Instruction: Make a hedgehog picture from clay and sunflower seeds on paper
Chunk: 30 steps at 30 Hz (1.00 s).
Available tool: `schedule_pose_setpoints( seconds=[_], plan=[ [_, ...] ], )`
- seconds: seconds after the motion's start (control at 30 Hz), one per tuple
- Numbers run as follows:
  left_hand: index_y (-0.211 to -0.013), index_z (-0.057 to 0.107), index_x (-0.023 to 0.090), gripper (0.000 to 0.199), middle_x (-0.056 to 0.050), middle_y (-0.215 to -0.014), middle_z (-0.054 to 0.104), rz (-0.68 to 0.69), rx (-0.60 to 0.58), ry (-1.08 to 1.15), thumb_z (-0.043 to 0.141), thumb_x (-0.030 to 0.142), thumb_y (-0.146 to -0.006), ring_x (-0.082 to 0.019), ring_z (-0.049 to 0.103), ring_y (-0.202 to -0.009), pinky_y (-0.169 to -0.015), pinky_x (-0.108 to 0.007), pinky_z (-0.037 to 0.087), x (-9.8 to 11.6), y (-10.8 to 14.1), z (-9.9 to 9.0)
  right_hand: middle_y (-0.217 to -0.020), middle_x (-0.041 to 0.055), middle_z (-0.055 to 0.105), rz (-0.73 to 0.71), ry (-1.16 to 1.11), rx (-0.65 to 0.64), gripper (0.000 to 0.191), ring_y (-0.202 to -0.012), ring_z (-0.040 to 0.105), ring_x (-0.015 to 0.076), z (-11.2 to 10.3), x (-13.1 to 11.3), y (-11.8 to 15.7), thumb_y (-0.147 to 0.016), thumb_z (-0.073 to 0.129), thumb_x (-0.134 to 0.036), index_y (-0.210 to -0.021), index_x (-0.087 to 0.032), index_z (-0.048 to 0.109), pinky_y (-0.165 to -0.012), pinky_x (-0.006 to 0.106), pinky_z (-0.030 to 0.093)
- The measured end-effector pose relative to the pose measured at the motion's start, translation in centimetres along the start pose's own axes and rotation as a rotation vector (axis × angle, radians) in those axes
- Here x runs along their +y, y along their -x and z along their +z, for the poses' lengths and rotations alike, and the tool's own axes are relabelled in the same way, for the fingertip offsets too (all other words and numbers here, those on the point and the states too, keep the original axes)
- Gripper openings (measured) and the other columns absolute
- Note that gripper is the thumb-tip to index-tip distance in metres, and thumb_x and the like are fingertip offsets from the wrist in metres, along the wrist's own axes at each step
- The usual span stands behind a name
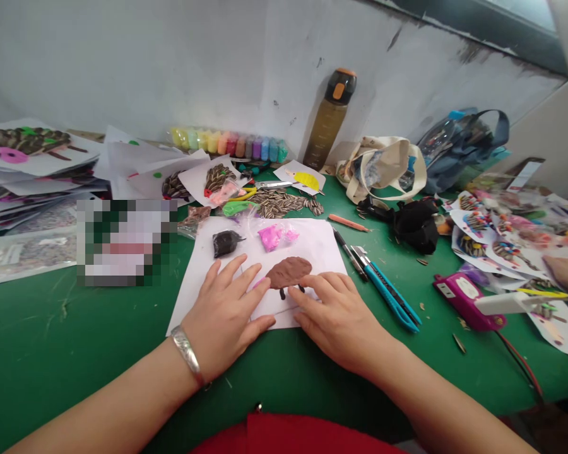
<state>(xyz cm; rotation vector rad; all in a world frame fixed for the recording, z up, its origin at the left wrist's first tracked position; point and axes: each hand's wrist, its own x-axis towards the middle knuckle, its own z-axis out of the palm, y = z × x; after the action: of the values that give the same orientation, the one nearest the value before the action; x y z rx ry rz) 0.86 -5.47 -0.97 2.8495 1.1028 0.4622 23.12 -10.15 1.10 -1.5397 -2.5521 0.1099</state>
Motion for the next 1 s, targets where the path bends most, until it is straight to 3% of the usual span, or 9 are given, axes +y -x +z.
schedule_pose_setpoints(
  seconds=[0.3,0.87,1.0],
  plan=[
    [-0.121,0.060,0.019,0.044,-0.014,-0.131,0.056,-0.039,0.000,0.046,0.061,0.042,-0.084,-0.037,0.037,-0.131,-0.107,-0.061,0.026,-0.1,0.2,0.6,-0.115,0.0110,0.058,-0.024,0.002,-0.065,0.031,-0.103,0.049,0.0268,0.2,0.1,-0.8,-0.094,0.046,-0.033,-0.121,-0.021,0.056,-0.088,0.045,0.037],
    [-0.130,0.052,0.017,0.054,-0.015,-0.134,0.054,-0.064,0.000,0.037,0.055,0.049,-0.085,-0.037,0.037,-0.131,-0.107,-0.060,0.026,-0.3,0.4,1.0,-0.130,0.0108,0.052,-0.068,-0.020,-0.003,0.036,-0.118,0.042,0.0282,-0.3,0.4,-2.2,-0.093,0.048,-0.038,-0.125,-0.023,0.054,-0.098,0.048,0.034],
    [-0.129,0.053,0.015,0.058,-0.016,-0.134,0.054,-0.067,-0.013,0.023,0.057,0.050,-0.084,-0.038,0.037,-0.131,-0.107,-0.060,0.026,-0.5,0.3,1.0,-0.140,0.0101,0.045,-0.033,0.024,-0.007,0.041,-0.126,0.037,0.0301,0.0,0.9,-2.6,-0.093,0.047,-0.044,-0.127,-0.023,0.053,-0.107,0.054,0.024]
  ],
)
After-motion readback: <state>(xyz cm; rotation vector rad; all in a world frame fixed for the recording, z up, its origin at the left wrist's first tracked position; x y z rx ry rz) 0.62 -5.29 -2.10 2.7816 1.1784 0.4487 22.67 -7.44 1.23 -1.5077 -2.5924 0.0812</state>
